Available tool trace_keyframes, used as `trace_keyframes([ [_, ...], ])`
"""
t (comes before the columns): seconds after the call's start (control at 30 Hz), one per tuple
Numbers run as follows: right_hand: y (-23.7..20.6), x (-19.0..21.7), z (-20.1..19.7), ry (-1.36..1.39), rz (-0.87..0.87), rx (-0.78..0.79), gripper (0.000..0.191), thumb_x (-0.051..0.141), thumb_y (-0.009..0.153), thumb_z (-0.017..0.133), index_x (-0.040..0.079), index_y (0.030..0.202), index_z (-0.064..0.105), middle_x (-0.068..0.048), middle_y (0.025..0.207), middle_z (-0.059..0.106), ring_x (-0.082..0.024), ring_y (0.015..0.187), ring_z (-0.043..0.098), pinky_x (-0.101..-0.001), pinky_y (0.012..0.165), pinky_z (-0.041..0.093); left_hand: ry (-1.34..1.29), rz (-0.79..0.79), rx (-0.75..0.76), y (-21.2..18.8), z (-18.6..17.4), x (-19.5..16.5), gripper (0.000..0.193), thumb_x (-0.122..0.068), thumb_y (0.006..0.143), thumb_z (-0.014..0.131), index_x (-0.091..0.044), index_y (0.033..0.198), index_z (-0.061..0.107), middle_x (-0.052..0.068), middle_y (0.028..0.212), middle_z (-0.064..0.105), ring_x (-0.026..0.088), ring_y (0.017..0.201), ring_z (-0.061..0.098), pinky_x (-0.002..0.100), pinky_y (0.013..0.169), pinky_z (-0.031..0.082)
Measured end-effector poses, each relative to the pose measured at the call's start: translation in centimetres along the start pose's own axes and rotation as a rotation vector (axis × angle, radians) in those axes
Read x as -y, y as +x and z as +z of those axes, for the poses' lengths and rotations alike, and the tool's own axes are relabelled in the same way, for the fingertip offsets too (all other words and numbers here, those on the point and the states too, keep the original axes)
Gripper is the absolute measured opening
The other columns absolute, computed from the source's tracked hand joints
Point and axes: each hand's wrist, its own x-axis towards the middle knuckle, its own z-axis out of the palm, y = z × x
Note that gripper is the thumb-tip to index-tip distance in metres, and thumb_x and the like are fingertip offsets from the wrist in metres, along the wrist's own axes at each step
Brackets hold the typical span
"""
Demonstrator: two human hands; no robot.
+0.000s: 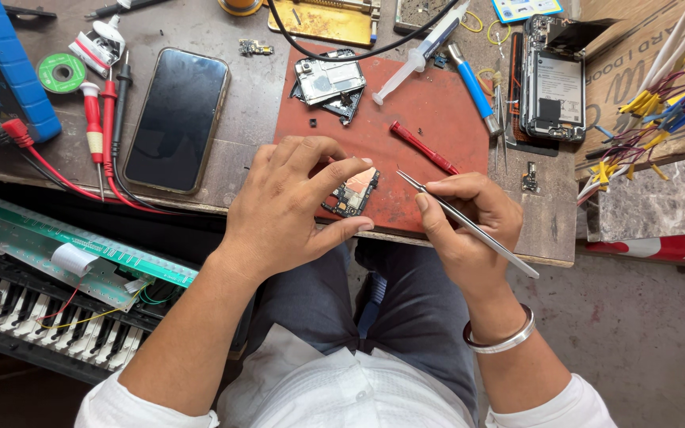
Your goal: The person works on a disassembled smartphone logic board at a repair bench, holding the board steady while using tweezers to probe and reposition small components. They apply paste from a syringe onto the board, then use a hot air gun to heat the board while continuing to work on it with tweezers.
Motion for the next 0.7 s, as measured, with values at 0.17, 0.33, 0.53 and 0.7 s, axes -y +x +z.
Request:
trace_keyframes([
  [0.17,-0.1,-0.5,-0.1,0.076,-0.008,0.003,0.016,-0.004,0.094,0.077,-0.001,0.106,0.066,-0.004,0.093,0.070,-0.005,0.081,0.066,-0.0189,0.070,0.053,-0.029,-0.013,-0.002,0.0,-0.1,-0.1,0.060,-0.054,0.087,0.076,-0.019,0.133,0.063,0.005,0.120,0.058,0.025,0.114,0.056,0.043,0.098,0.040],
  [0.33,-0.2,-0.7,0.1,0.104,0.019,-0.027,0.017,-0.003,0.094,0.077,0.000,0.106,0.065,-0.002,0.090,0.068,-0.003,0.079,0.063,-0.0181,0.068,0.050,-0.068,-0.028,-0.017,0.1,-0.2,-0.1,0.060,-0.052,0.086,0.077,-0.018,0.134,0.063,0.007,0.120,0.057,0.026,0.114,0.056,0.043,0.099,0.040],
  [0.53,0.0,-1.1,0.0,0.127,0.050,-0.056,0.014,0.001,0.095,0.077,0.000,0.104,0.066,0.001,0.085,0.066,-0.001,0.072,0.055,-0.0167,0.062,0.043,-0.189,-0.063,-0.071,0.0,-0.6,-0.1,0.052,-0.040,0.090,0.077,-0.016,0.135,0.064,0.008,0.123,0.057,0.027,0.116,0.057,0.043,0.102,0.042],
  [0.7,0.2,-1.1,0.2,0.139,0.046,-0.063,0.013,0.003,0.094,0.076,0.000,0.104,0.067,0.001,0.086,0.068,-0.001,0.074,0.059,-0.0166,0.064,0.046,-0.180,-0.005,-0.305,-0.8,-1.3,-0.7,0.037,-0.019,0.089,0.081,-0.015,0.123,0.067,0.010,0.113,0.063,0.030,0.109,0.062,0.040,0.094,0.052],
])
